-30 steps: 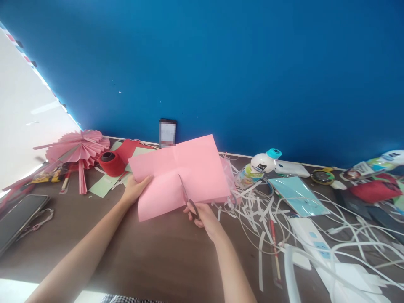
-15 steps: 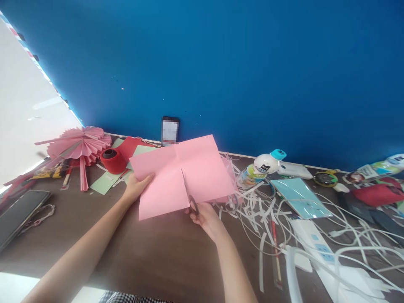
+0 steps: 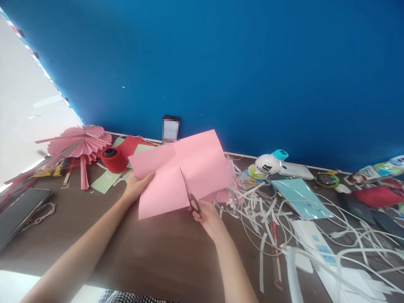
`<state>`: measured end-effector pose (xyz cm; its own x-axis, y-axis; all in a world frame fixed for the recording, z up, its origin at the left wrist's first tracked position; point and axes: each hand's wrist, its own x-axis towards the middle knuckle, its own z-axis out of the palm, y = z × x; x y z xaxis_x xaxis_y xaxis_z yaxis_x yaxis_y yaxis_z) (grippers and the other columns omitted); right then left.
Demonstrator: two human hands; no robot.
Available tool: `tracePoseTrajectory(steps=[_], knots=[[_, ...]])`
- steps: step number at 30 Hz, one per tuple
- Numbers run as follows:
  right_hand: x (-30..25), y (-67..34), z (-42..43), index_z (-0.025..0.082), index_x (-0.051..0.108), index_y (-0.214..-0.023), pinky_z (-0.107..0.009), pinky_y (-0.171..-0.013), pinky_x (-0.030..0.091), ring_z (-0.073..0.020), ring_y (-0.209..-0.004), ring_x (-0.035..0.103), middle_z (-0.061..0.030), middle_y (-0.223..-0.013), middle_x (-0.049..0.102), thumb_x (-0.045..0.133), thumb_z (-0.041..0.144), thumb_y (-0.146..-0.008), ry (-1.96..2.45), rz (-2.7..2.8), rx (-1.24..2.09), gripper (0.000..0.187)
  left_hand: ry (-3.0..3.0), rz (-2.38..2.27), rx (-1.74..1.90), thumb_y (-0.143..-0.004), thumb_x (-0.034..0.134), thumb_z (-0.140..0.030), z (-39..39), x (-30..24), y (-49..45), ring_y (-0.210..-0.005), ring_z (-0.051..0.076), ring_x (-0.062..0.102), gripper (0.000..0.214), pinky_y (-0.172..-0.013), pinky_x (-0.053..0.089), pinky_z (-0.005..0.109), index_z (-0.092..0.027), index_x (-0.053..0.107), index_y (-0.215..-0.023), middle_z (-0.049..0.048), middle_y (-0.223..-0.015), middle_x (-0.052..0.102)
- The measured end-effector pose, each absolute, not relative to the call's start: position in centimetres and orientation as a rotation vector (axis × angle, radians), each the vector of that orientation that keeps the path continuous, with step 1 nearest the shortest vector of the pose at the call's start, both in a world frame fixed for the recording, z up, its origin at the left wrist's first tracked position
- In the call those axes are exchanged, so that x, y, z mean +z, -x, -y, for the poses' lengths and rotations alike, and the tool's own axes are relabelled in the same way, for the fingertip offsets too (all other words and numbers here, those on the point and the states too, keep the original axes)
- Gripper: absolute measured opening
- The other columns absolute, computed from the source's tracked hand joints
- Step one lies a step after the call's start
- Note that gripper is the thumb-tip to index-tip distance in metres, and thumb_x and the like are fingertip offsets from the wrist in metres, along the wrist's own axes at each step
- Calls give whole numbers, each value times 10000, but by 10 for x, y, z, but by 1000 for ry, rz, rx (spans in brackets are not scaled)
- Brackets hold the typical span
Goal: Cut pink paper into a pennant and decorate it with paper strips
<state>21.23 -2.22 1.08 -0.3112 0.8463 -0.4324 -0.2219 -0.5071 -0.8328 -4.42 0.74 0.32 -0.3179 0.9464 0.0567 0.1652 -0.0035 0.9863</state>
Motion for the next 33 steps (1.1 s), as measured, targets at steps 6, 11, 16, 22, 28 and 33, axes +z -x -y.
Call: tracePoseTrajectory(steps=[6, 11, 16, 22, 28, 33], knots=[[11, -213, 23, 142, 579, -663, -227, -418, 183, -44, -458, 309, -20, -621, 536, 723, 370, -618, 1175, 849, 1911, 273, -1225, -1554, 1397, -668, 624, -391, -8, 0, 45, -785, 230, 638, 350, -648, 514, 296, -102, 655, -861, 91, -824, 687], [9, -213, 22, 150, 564, -662, -229, -422, 182, -42, -454, 308, -13, -628, 530, 723, 386, -615, 1172, 866, 1909, 288, -1225, -1538, 1414, -675, 619, -386, -8, -1, 44, -797, 229, 637, 350, -665, 514, 298, -103, 651, -880, 94, -833, 686], [9, -213, 22, 147, 557, -649, -232, -421, 159, -41, -449, 298, -11, -616, 531, 726, 382, -614, 1179, 867, 1881, 292, -1206, -1551, 1405, -668, 624, -389, -7, 1, 44, -794, 234, 637, 345, -657, 516, 299, -104, 650, -861, 95, -833, 686], [12, -210, 22, 150, 545, -607, -239, -415, 136, -40, -436, 280, -12, -606, 529, 728, 411, -594, 1203, 906, 1853, 319, -1182, -1566, 1422, -661, 635, -374, -7, 2, 42, -802, 237, 638, 332, -660, 521, 301, -115, 652, -867, 93, -847, 688], [13, -209, 22, 144, 554, -617, -238, -423, 164, -40, -441, 299, -13, -607, 536, 734, 393, -596, 1200, 877, 1842, 308, -1193, -1553, 1437, -673, 625, -374, -6, 3, 41, -811, 232, 639, 345, -673, 520, 298, -108, 646, -892, 89, -841, 689], [15, -208, 23, 139, 556, -597, -241, -428, 151, -38, -436, 292, -17, -595, 540, 740, 380, -594, 1199, 861, 1841, 303, -1202, -1554, 1445, -677, 619, -363, -5, 3, 41, -814, 229, 638, 331, -683, 519, 299, -112, 645, -892, 80, -820, 691]])
